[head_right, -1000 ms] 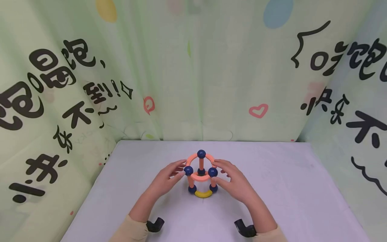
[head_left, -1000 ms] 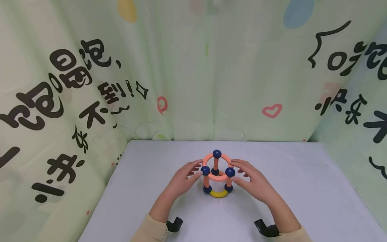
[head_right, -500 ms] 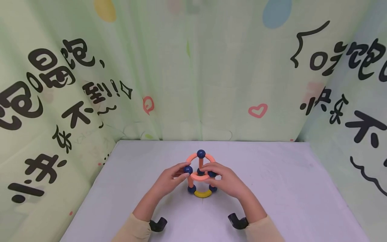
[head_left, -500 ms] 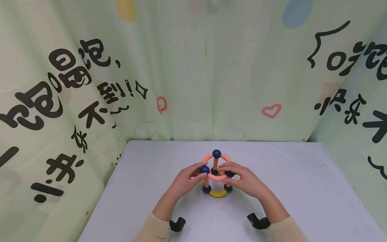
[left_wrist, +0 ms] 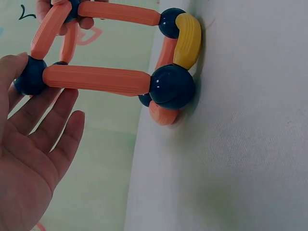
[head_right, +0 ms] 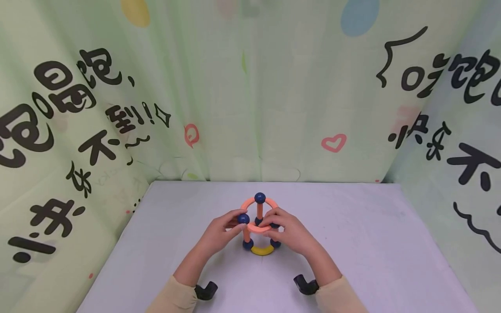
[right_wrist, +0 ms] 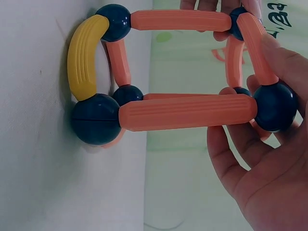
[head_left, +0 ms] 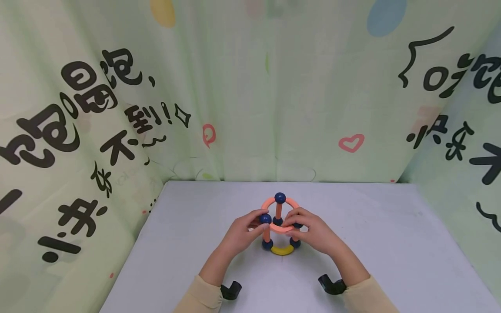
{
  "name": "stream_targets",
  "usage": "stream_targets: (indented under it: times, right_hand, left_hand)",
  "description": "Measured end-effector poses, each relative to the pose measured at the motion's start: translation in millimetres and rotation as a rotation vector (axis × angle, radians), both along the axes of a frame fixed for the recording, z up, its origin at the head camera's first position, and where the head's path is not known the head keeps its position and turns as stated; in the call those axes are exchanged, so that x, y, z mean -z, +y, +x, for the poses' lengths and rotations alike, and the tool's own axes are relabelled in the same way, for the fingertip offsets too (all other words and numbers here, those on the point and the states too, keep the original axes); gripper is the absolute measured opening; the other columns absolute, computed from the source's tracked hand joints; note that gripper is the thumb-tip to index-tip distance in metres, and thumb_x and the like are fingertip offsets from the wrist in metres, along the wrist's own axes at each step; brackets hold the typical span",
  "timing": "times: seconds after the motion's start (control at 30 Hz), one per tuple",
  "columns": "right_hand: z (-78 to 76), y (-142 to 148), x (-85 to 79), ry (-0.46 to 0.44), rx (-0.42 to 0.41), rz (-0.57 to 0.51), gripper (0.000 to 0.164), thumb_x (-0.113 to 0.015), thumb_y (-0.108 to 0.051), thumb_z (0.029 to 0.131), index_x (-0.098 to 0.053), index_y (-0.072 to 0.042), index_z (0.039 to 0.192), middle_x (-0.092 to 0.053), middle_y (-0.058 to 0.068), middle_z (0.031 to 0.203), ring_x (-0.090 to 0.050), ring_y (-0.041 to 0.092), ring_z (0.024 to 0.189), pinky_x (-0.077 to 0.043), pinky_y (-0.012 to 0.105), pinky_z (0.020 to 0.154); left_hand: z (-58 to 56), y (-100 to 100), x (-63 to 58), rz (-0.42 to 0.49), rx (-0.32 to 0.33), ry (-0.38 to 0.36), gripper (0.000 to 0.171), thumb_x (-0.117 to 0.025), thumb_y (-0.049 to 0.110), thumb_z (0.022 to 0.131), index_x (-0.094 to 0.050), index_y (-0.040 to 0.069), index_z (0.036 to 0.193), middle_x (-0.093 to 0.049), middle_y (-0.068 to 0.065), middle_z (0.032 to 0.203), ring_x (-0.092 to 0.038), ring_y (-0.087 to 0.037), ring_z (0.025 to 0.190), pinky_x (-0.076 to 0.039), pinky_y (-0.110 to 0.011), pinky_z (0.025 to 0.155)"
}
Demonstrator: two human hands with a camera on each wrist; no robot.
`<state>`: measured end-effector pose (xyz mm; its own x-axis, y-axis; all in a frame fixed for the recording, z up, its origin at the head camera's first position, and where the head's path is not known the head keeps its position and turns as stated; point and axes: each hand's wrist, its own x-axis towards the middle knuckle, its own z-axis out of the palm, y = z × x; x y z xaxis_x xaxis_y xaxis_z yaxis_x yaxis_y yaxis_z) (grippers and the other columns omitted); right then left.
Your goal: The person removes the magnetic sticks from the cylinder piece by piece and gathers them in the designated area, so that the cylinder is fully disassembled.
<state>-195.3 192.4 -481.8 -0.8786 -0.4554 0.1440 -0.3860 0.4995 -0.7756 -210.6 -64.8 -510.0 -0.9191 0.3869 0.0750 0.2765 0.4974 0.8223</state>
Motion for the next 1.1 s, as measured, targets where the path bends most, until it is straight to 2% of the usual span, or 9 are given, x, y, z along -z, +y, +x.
stream_targets:
  times: [0.23, 0.47, 0.6, 0.77, 0.93, 1.1]
  right_hand:
    - [-0.7, 1.2, 2.2, 0.000, -0.003, 0.006, 0.016, -0.073, -0.029, 0.089, -0.071, -0.031, 0.105, -0.058, -0.004, 0.120, -0.064, 0.010, 0.092, -0.057, 0.030, 0.079]
    - [-1.8, 3.3, 0.1, 0.045, -0.017, 0.032, 0.015, -0.072, -0.034, 0.089, -0.070, -0.033, 0.104, -0.058, -0.006, 0.118, -0.061, 0.010, 0.096, -0.056, 0.029, 0.081]
    - [-2.3, 3.2, 0.0, 0.048, -0.021, 0.045, 0.020, -0.074, -0.029, 0.088, -0.070, -0.033, 0.108, -0.057, -0.007, 0.120, -0.060, 0.009, 0.095, -0.055, 0.030, 0.082]
    - [-2.5, 2.4, 1.9, 0.104, -0.017, 0.071, 0.027, -0.078, -0.021, 0.086, -0.070, -0.033, 0.108, -0.056, -0.010, 0.120, -0.058, 0.006, 0.097, -0.055, 0.029, 0.085]
    - [-2.1, 2.2, 3.9, 0.127, -0.025, 0.067, 0.024, -0.077, -0.019, 0.086, -0.072, -0.031, 0.105, -0.056, -0.007, 0.119, -0.062, 0.003, 0.087, -0.056, 0.025, 0.079]
    - [-1.2, 4.1, 3.9, 0.137, -0.033, 0.059, 0.021, -0.076, -0.023, 0.087, -0.072, -0.031, 0.106, -0.057, -0.006, 0.120, -0.062, 0.003, 0.090, -0.056, 0.024, 0.080]
  left_hand:
    - [1.7, 1.2, -2.8, -0.011, 0.014, 0.036, 0.050, -0.060, 0.049, 0.094, -0.055, 0.030, 0.140, -0.068, 0.004, 0.123, -0.066, -0.012, 0.104, -0.055, -0.029, 0.088]
    - [0.8, 1.9, -2.1, 0.003, 0.046, 0.078, 0.048, -0.060, 0.046, 0.096, -0.056, 0.025, 0.140, -0.070, 0.004, 0.117, -0.066, -0.013, 0.104, -0.055, -0.028, 0.089]
    - [1.4, 2.5, -2.5, 0.004, 0.033, 0.084, 0.046, -0.060, 0.044, 0.097, -0.055, 0.028, 0.140, -0.069, 0.003, 0.119, -0.067, -0.013, 0.103, -0.055, -0.027, 0.088]
    - [2.4, 3.3, -3.0, 0.002, 0.027, 0.095, 0.042, -0.060, 0.043, 0.097, -0.056, 0.030, 0.138, -0.070, 0.004, 0.115, -0.067, -0.012, 0.101, -0.056, -0.026, 0.086]
    - [3.1, 3.7, -3.0, -0.018, 0.025, 0.105, 0.041, -0.061, 0.041, 0.097, -0.057, 0.032, 0.136, -0.071, 0.004, 0.114, -0.067, -0.011, 0.099, -0.055, -0.025, 0.086]
    - [3.8, 3.8, -2.7, -0.019, 0.034, 0.118, 0.040, -0.062, 0.040, 0.097, -0.058, 0.031, 0.135, -0.070, 0.003, 0.119, -0.067, -0.013, 0.100, -0.056, -0.025, 0.086]
